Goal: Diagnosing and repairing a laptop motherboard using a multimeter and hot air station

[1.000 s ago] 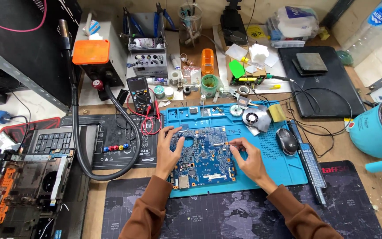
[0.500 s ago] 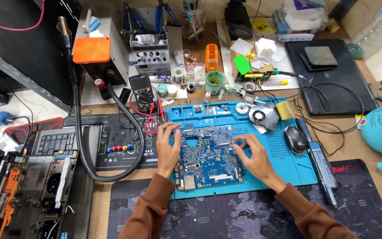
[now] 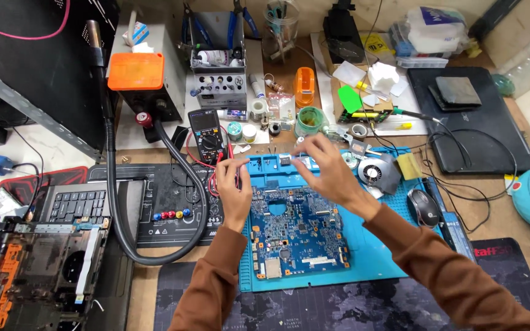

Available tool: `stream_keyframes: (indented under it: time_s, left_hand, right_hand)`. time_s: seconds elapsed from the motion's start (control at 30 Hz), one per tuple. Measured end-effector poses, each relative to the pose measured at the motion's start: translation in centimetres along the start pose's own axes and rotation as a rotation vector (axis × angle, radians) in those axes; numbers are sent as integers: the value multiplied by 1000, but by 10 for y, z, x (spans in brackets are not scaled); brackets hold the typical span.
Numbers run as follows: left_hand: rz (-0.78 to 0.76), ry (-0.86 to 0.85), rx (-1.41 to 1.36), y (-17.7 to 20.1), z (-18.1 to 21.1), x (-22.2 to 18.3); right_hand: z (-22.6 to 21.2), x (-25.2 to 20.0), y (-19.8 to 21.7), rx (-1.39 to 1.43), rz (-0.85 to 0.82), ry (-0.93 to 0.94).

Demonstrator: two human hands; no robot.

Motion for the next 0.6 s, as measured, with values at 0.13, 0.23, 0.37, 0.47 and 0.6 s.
stream_keyframes:
  time_s: [0.13, 0.23, 0.37, 0.47, 0.6]
  left_hand:
    - [23, -7, 8, 4, 0, -1]
    - [11, -18, 39, 3, 2, -1]
    - [-8, -6, 30, 0, 9, 1]
    - [-6, 12, 32, 0, 10, 3]
    - [-12, 18, 41, 0, 12, 3]
  right_hand:
    - [0, 50, -17, 67, 14, 25]
    - [-5, 79, -20, -78, 121, 90]
    - [-5, 113, -37, -81, 83, 59]
    - [-15, 132, -39, -127, 88, 71]
    - [-20, 148, -55, -201, 152, 107]
Point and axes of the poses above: each hand's wrist, its own x-axis towards the middle knuckle, its own y-axis out of the back of the hand, z = x × y, the point moved 10 cm from there along x, towards the middle knuckle, and after that the axes turned 15 degrees about -x, right-handed, at the moved point
